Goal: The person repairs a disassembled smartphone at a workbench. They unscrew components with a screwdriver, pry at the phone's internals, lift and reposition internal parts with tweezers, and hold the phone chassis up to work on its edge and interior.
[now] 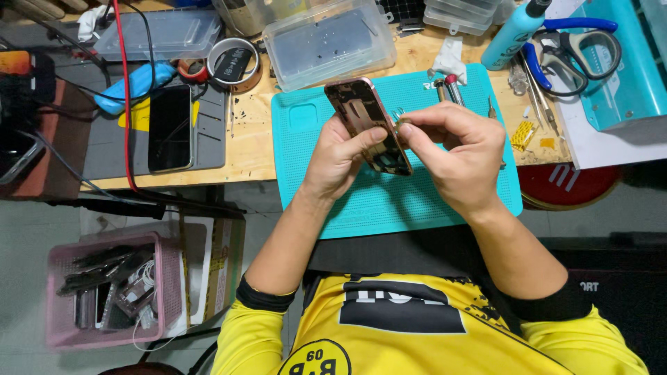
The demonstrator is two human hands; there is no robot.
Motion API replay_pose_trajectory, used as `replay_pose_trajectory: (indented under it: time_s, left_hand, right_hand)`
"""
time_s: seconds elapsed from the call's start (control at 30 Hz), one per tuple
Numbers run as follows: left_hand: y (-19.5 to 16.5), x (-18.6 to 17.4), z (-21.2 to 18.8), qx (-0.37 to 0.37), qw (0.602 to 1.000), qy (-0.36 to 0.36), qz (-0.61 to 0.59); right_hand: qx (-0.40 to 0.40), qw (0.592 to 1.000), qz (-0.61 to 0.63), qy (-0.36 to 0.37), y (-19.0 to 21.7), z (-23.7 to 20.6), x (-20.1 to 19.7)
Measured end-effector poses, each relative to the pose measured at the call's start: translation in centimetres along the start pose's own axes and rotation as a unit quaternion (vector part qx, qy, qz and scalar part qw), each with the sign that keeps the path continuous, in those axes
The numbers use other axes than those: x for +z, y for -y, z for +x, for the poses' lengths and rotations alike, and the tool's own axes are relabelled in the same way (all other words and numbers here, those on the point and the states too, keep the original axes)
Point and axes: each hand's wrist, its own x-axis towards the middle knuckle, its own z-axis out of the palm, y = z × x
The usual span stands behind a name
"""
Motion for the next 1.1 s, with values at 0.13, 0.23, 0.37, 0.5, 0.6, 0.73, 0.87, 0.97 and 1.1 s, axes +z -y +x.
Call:
replay_pose_trajectory:
  time_s: [0.13,0.23,0.37,0.5,0.6,0.73,0.87,0.97,1.1]
  left_hand:
    - [-0.1,0.1,0.0,0.003,0.999,-0.014,0.028]
    - [-0.2,0.1,0.0,0.005,0.999,-0.017,0.035]
    - [-0.3,0.2,0.0,0.001,0.999,-0.021,0.028]
    - [-0.4,0.2,-0.1,-0.016,1.0,-0.014,0.009]
    - [-0.5,0.3,-0.1,-0.027,1.0,-0.009,-0.01]
    - [-0.8,0.4,-0.1,-0.043,0.999,-0.01,-0.028]
    - [-0.8,0.4,0.0,-0.05,0.998,-0.014,-0.025]
    - [-0.8,0.4,0.0,-0.046,0.999,-0.014,-0.019]
    - [-0.9,0.7,0.0,-0.045,0.998,-0.02,-0.029]
  right_hand:
    - [-0.028,0.998,-0.048,-0.005,0.3,0.0,0.1]
    - [-0.019,0.999,-0.044,-0.004,0.1,0.0,0.2]
    - [0.02,1.0,0.02,0.003,-1.0,0.1,0.2]
    - [0.122,0.985,0.118,0.011,-2.7,0.4,-0.2]
    - [0.168,0.96,0.222,0.032,-3.9,0.9,-0.6]
    - [0.245,0.91,0.329,0.061,-5.1,1.4,-0.9]
    - [0.294,0.883,0.354,0.089,-5.7,1.7,-1.0]
    - [0.319,0.87,0.361,0.1,-5.8,2.0,-1.0]
    - [0.339,0.858,0.371,0.11,-5.6,2.1,-0.8]
